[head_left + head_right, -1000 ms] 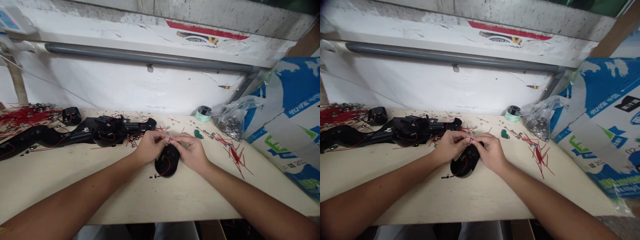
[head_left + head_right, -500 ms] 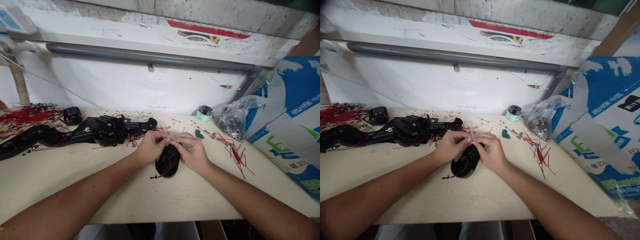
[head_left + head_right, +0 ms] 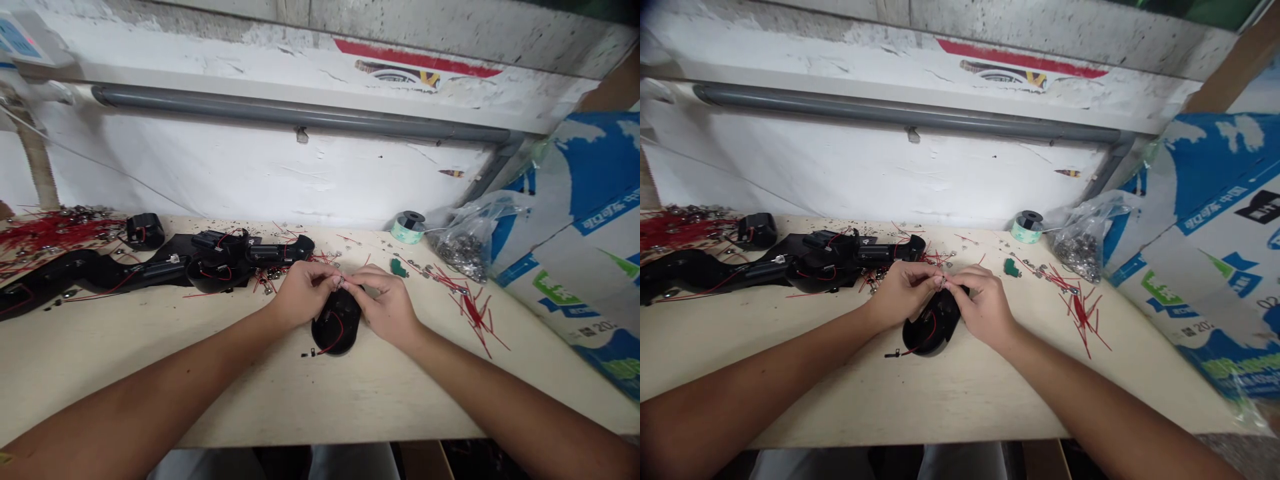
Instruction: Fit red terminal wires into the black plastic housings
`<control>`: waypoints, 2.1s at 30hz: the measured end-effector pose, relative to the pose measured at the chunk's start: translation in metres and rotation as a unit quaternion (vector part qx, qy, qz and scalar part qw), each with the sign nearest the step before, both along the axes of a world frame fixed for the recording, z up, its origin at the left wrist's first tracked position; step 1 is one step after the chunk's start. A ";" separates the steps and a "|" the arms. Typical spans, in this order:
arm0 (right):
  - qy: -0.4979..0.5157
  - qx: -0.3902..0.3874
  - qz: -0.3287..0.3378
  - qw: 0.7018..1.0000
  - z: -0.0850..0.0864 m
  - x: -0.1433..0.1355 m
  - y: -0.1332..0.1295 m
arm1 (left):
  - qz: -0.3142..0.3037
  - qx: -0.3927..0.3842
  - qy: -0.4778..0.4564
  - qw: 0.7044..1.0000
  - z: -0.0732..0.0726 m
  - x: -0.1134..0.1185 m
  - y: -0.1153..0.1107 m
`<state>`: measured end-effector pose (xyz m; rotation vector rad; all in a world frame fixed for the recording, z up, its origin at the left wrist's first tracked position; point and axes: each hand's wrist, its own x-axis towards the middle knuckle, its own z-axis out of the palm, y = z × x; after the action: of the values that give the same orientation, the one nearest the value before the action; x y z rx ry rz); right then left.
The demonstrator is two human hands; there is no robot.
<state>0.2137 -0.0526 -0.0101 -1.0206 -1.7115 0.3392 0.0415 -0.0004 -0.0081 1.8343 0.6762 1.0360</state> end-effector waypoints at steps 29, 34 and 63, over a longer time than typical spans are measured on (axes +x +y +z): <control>-0.009 -0.002 0.007 1.000 -0.001 0.001 -0.001 | 0.015 0.010 0.008 1.000 0.002 0.001 -0.001; 0.029 -0.017 -0.001 0.999 -0.005 0.002 0.003 | 0.003 -0.037 -0.026 0.999 0.001 0.002 -0.001; 0.058 -0.065 -0.041 0.995 -0.006 0.004 0.006 | 0.107 0.002 -0.035 0.994 0.000 -0.002 0.005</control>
<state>0.2177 -0.0462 -0.0163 -1.1415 -1.5540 0.4526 0.0392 0.0048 -0.0078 1.7478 0.8413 1.2360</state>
